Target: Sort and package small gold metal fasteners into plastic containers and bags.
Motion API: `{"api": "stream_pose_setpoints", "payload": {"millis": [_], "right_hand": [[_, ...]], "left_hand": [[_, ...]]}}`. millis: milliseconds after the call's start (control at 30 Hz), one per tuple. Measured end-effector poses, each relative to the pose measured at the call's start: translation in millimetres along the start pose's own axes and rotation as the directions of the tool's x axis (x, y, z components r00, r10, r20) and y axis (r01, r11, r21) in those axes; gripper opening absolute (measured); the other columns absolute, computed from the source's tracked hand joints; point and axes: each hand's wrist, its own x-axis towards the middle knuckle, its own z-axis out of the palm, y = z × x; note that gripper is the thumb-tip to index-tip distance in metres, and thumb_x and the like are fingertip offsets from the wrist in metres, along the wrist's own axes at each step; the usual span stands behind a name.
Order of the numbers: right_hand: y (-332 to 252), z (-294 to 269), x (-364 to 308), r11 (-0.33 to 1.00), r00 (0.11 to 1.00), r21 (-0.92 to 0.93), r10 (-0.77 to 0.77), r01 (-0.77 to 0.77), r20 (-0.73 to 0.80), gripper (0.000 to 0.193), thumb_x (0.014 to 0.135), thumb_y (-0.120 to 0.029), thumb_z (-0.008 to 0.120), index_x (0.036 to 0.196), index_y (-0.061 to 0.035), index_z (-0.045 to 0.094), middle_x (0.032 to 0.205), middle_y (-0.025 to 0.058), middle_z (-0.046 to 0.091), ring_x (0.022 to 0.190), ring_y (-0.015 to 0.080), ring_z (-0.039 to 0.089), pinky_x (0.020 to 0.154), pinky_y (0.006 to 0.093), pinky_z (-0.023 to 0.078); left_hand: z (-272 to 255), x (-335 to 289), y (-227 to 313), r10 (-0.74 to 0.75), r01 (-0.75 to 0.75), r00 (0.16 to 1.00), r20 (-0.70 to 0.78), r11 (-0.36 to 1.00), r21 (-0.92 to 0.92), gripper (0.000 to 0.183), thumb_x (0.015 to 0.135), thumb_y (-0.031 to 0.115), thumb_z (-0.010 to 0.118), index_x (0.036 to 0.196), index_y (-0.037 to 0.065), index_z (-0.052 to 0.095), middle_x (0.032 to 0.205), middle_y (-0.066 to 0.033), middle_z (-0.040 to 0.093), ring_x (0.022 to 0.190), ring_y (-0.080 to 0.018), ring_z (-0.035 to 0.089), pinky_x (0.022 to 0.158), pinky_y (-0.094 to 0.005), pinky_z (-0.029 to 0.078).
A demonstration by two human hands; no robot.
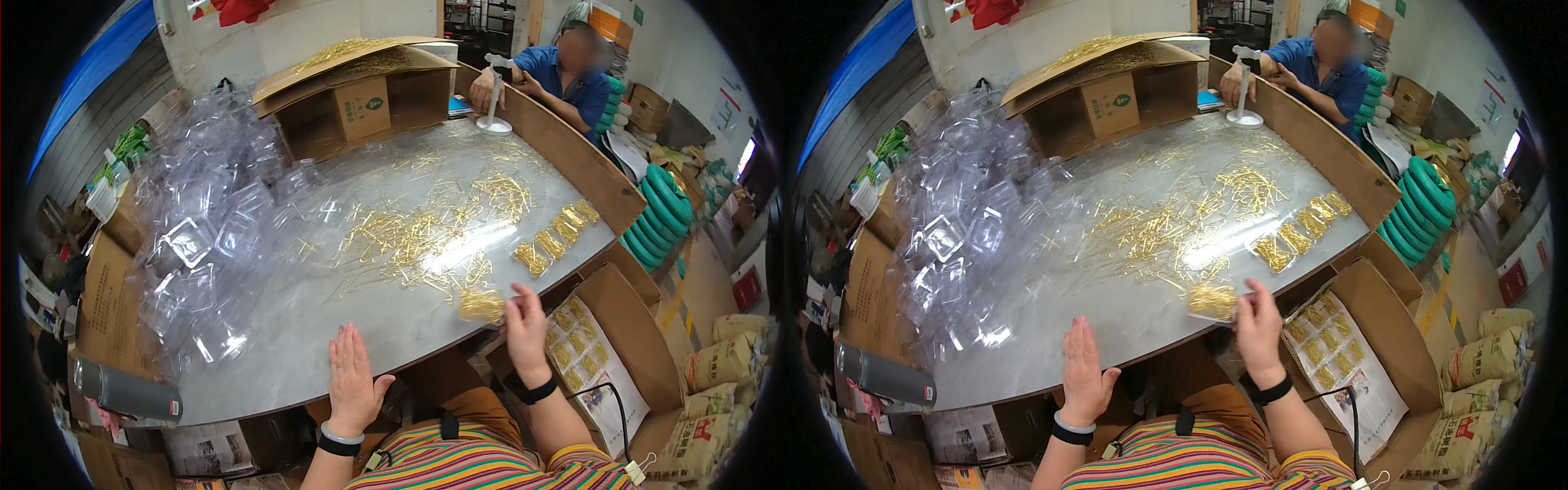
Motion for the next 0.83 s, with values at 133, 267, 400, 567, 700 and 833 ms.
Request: {"api": "stream_pose_setpoints", "payload": {"millis": [133, 267, 400, 567, 700, 833], "right_hand": [[16, -37, 15, 0.968, 0.984, 0.234, 0.122, -0.09, -0.126, 0.049, 0.101, -0.007, 0.056, 0.143, 0.0055, 0.035, 0.091, 0.0025, 0.057, 0.071, 0.0061, 0.056, 0.057, 0.0224, 0.049], [29, -42, 27, 0.946, 0.965, 0.288, 0.201, -0.147, -0.171, 0.054, 0.1, -0.007, 0.057, 0.145, 0.0068, 0.031, 0.091, 0.0052, 0.059, 0.071, 0.0093, 0.059, 0.06, 0.0239, 0.052], [33, -44, 38, 0.934, 0.966, 0.307, 0.227, -0.181, -0.123, 0.055, 0.099, -0.008, 0.059, 0.144, 0.01, 0.032, 0.091, 0.0078, 0.062, 0.073, 0.0114, 0.061, 0.061, 0.0248, 0.054], [30, -50, 47, 0.911, 0.951, 0.328, 0.295, -0.251, -0.09, 0.047, 0.098, -0.012, 0.063, 0.135, 0.0104, 0.044, 0.089, 0.009, 0.064, 0.072, 0.0133, 0.065, 0.061, 0.0258, 0.056], [23, -60, 59, 0.892, 0.933, 0.299, 0.36, -0.338, -0.018, 0.034, 0.098, -0.014, 0.064, 0.121, 0.0093, 0.056, 0.088, 0.0083, 0.065, 0.071, 0.0145, 0.067, 0.061, 0.0267, 0.057], [20, -71, 68, 0.874, 0.908, 0.252, 0.415, -0.416, 0.062, 0.028, 0.097, -0.015, 0.065, 0.113, 0.0081, 0.061, 0.087, 0.008, 0.066, 0.071, 0.0143, 0.067, 0.061, 0.0273, 0.058]], "left_hand": [[3, 2, 1, 0.001, -0.001, 1.0, 0.012, 1.0, 0.019, 0.092, 0.099, 0.061, 0.043, 0.153, -0.01, 0.023, 0.158, -0.0286, 0.028, 0.147, -0.0449, 0.026, 0.122, -0.0564, 0.018], [4, 1, 0, -0.002, 0.002, 1.0, 0.011, 0.999, 0.035, 0.091, 0.099, 0.062, 0.041, 0.153, -0.01, 0.024, 0.158, -0.0282, 0.028, 0.147, -0.0447, 0.027, 0.122, -0.0564, 0.018], [1, 2, 3, -0.005, 0.004, 1.0, 0.019, 0.999, 0.048, 0.09, 0.1, 0.062, 0.039, 0.152, -0.011, 0.025, 0.158, -0.0279, 0.029, 0.147, -0.0442, 0.027, 0.122, -0.0564, 0.018], [0, 3, 4, -0.006, 0.003, 0.999, 0.039, 0.998, 0.069, 0.09, 0.1, 0.062, 0.038, 0.152, -0.011, 0.026, 0.157, -0.0274, 0.03, 0.147, -0.0439, 0.027, 0.122, -0.0564, 0.018], [0, 4, 4, 0.004, -0.008, 0.999, 0.048, 0.997, 0.079, 0.089, 0.1, 0.061, 0.038, 0.152, -0.01, 0.027, 0.158, -0.0264, 0.031, 0.146, -0.044, 0.028, 0.122, -0.0569, 0.018], [1, 2, 3, 0.009, -0.011, 1.0, 0.028, 0.998, 0.069, 0.087, 0.102, 0.063, 0.033, 0.154, -0.006, 0.025, 0.158, -0.0253, 0.032, 0.146, -0.0452, 0.029, 0.122, -0.0565, 0.017]]}}
